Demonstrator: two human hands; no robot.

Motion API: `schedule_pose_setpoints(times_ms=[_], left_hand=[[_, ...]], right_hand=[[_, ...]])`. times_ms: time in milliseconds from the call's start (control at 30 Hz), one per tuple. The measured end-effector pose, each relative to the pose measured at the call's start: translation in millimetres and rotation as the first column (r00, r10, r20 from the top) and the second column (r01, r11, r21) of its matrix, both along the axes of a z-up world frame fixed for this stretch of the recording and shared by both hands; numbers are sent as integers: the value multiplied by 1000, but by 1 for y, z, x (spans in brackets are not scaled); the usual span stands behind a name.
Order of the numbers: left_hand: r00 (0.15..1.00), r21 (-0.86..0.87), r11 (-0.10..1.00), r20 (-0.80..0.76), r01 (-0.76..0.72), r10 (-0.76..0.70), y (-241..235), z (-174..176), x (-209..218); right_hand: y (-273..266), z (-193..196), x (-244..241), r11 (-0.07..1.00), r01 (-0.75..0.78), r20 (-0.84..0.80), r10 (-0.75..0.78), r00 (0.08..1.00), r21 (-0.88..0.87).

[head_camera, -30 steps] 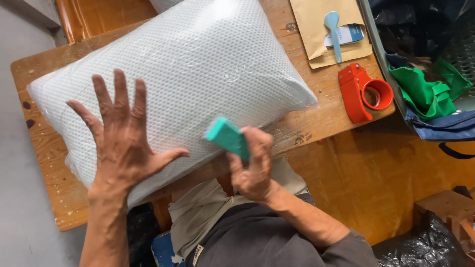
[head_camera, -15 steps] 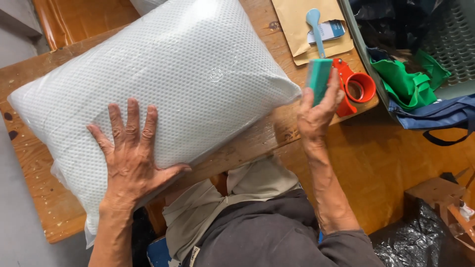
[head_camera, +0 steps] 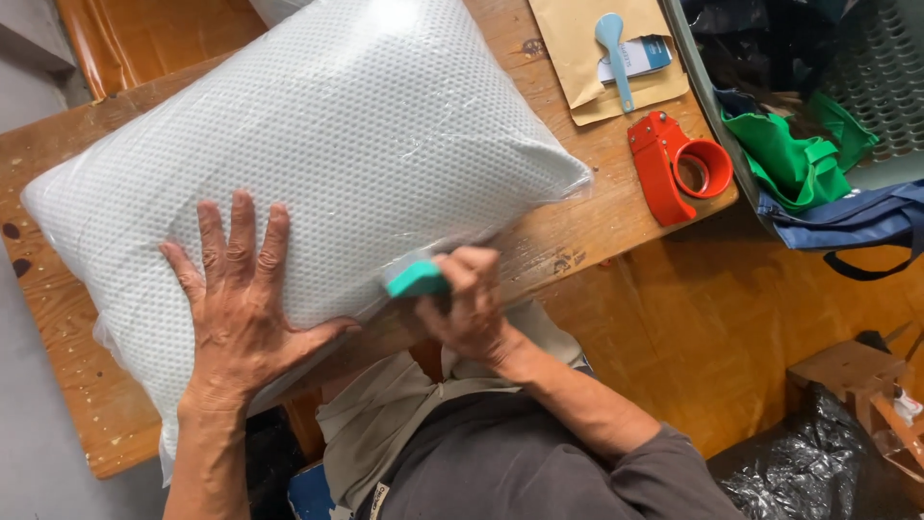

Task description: The person uses a green sponge to wipe the surface of a white pillow wrapped in clear plastic. They repeatedly rub the sponge across the pillow's surface, flipping it over to clean both sides.

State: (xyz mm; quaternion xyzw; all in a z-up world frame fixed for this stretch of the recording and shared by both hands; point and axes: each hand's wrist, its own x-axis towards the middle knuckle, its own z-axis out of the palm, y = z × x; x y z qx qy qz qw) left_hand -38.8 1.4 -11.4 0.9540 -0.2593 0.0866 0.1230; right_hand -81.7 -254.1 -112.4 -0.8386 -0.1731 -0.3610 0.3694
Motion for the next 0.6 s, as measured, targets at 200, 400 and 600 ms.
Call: schedule_pose_setpoints(times_ms=[200,400,600], left_hand=[[1000,-16,1000,26,11,-11,-4,-6,-3],[996,-1,1000,90,8,-8,-2,-10,-10],[990,-116,993,135,-13,29,-3,-31,-15]], right_hand=[[-146,7,35,794,603,-235,-574,784,75],[-129,46,31,787,589,-172,-565,807,182],[-12,53,50,977,193,-96,-202,975,-91]])
